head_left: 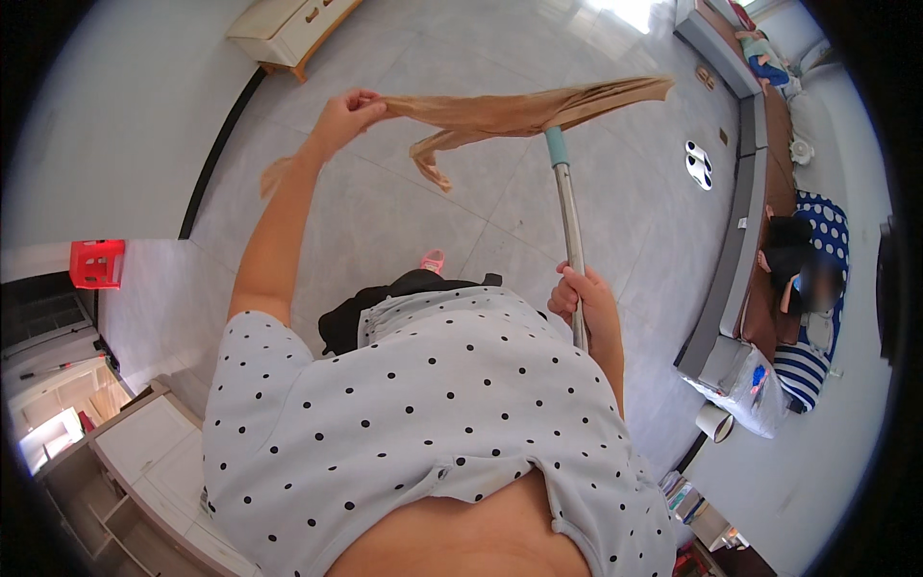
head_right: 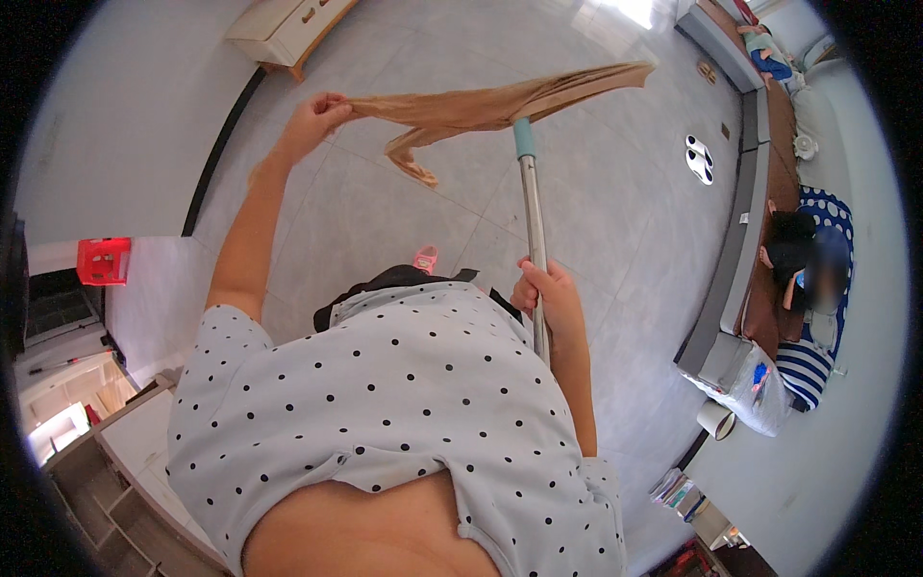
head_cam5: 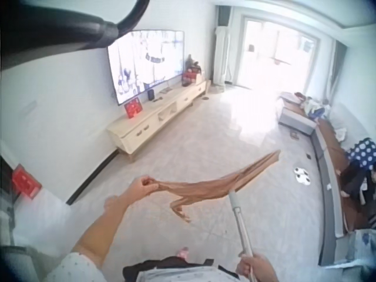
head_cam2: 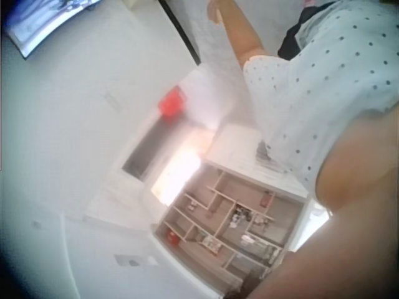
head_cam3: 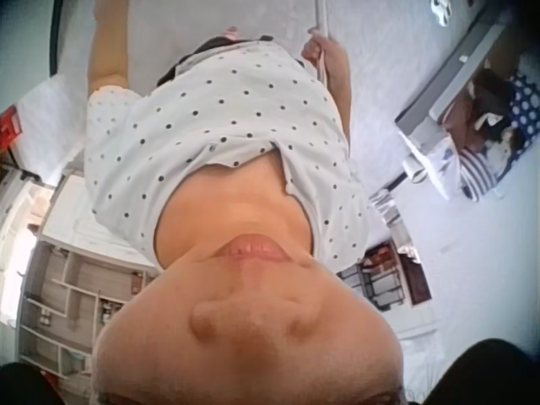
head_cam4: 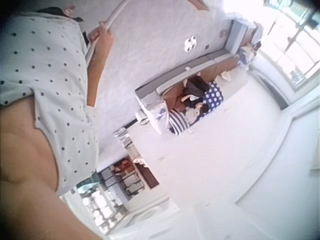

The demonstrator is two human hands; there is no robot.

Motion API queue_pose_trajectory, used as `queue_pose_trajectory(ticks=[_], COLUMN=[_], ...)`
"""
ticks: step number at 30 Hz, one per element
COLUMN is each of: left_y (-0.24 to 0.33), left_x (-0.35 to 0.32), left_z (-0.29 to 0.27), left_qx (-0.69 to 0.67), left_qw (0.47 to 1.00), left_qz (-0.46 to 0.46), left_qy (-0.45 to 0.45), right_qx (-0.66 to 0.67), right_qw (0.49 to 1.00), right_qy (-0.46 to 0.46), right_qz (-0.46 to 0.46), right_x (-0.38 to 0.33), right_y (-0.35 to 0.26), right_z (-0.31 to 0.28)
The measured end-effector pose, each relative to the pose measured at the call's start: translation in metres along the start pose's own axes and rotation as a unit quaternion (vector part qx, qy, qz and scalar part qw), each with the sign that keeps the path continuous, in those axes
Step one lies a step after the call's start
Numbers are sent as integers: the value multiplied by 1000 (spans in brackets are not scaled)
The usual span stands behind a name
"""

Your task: The person mops a tiled floor using a mop with a cloth attached. They move the mop back and forth across the room, then lift the mop to adjust the cloth before resuming mopping.

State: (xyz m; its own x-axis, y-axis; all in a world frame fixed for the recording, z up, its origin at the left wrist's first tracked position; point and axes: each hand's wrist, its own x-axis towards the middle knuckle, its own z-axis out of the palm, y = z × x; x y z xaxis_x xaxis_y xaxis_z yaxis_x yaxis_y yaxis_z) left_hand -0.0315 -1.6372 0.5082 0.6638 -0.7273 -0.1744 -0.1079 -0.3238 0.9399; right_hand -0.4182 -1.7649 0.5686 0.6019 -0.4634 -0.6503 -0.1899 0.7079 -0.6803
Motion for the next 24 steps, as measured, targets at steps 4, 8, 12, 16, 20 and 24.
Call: queue_pose_trajectory(ticks=[4,8,12,16,20,24], left_y=[-3,8,-23,-57,-80,-114], left_x=[34,38,55,63,62,58], left_z=[-14,-20,-34,-34,-49,-71], left_qx=[2,131,139,69,-112,-128], left_qw=[999,991,990,995,986,975], left_qz=[33,24,-34,-51,-69,-103], left_qy=[-10,27,15,52,105,147], right_qx=[32,23,33,42,20,9], right_qw=[999,998,996,995,996,995], right_qy=[-3,-13,-35,-34,-32,-32], right_qz=[35,60,76,79,78,89], right_x=[-4,-7,-11,-15,-11,-12], right_y=[1,5,7,5,8,5], right_z=[7,11,14,18,16,15])
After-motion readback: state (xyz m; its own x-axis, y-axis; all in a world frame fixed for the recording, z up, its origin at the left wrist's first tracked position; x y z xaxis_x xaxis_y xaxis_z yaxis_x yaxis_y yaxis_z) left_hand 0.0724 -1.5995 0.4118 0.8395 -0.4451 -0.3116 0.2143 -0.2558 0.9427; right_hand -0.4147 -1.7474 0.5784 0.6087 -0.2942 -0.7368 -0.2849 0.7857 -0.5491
